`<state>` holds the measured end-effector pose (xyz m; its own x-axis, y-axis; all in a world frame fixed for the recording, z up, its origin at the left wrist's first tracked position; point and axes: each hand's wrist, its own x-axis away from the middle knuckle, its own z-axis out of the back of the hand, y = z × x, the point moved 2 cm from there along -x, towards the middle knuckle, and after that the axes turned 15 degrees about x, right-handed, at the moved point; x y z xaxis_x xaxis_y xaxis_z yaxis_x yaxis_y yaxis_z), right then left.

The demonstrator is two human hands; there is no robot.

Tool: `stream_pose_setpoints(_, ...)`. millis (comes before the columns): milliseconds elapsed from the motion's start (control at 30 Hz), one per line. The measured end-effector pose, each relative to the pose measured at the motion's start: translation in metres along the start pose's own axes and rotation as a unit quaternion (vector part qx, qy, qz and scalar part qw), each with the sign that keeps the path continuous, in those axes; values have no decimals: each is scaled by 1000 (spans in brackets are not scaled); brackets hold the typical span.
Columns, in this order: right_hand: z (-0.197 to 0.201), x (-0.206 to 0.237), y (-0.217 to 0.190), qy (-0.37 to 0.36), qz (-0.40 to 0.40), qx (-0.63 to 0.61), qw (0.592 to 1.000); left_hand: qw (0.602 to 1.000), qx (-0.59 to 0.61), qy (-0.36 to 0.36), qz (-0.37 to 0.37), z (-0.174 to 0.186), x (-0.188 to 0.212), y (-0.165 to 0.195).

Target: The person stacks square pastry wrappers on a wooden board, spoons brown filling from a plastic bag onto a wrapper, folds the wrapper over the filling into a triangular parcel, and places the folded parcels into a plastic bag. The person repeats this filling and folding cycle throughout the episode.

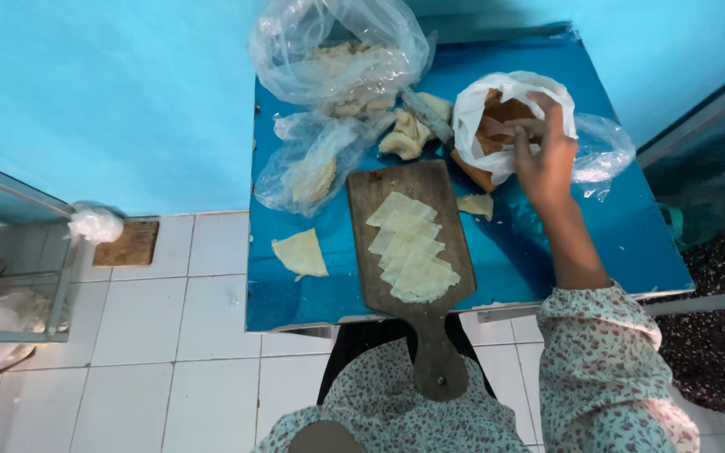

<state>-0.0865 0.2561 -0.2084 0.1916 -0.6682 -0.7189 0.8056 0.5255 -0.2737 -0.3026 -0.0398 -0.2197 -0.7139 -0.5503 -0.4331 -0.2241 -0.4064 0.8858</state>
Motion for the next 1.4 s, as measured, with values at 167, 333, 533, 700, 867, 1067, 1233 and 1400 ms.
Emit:
stream_pose_setpoints(167, -3, 8, 13, 9, -59, -104, 993, 1000, 0, 2, 14, 0, 3, -13)
stream_pose_setpoints(333, -4, 12, 29, 34, -104, -214, 971, 1000, -4, 10, 21, 4, 9, -27)
stream_pose_setpoints(533, 7, 20, 45, 60, -123, -254, 957, 999, -30, 42, 17, 3, 22, -30)
stream_pose_setpoints(700, 30, 50, 50, 52, -148, -268, 951, 954, -168, 247, 31, 15, 29, -37)
stream_pose_setpoints(867, 36, 108, 36, 13, -225, -336, 914, 827, -342, 436, 100, 36, 20, -81)
stream_pose_setpoints(1067, 5, 170, 1, -85, -276, -327, 900, 802, -394, 432, 124, 35, 7, -129)
stream_pose_setpoints(1233, -9, 202, -8, -111, -219, -320, 915, 792, -399, 444, 130, 32, 6, -150)
stream_pose_setpoints(1400, -20, 218, -5, -80, -95, -277, 953, 779, -424, 439, 146, 34, 4, -168)
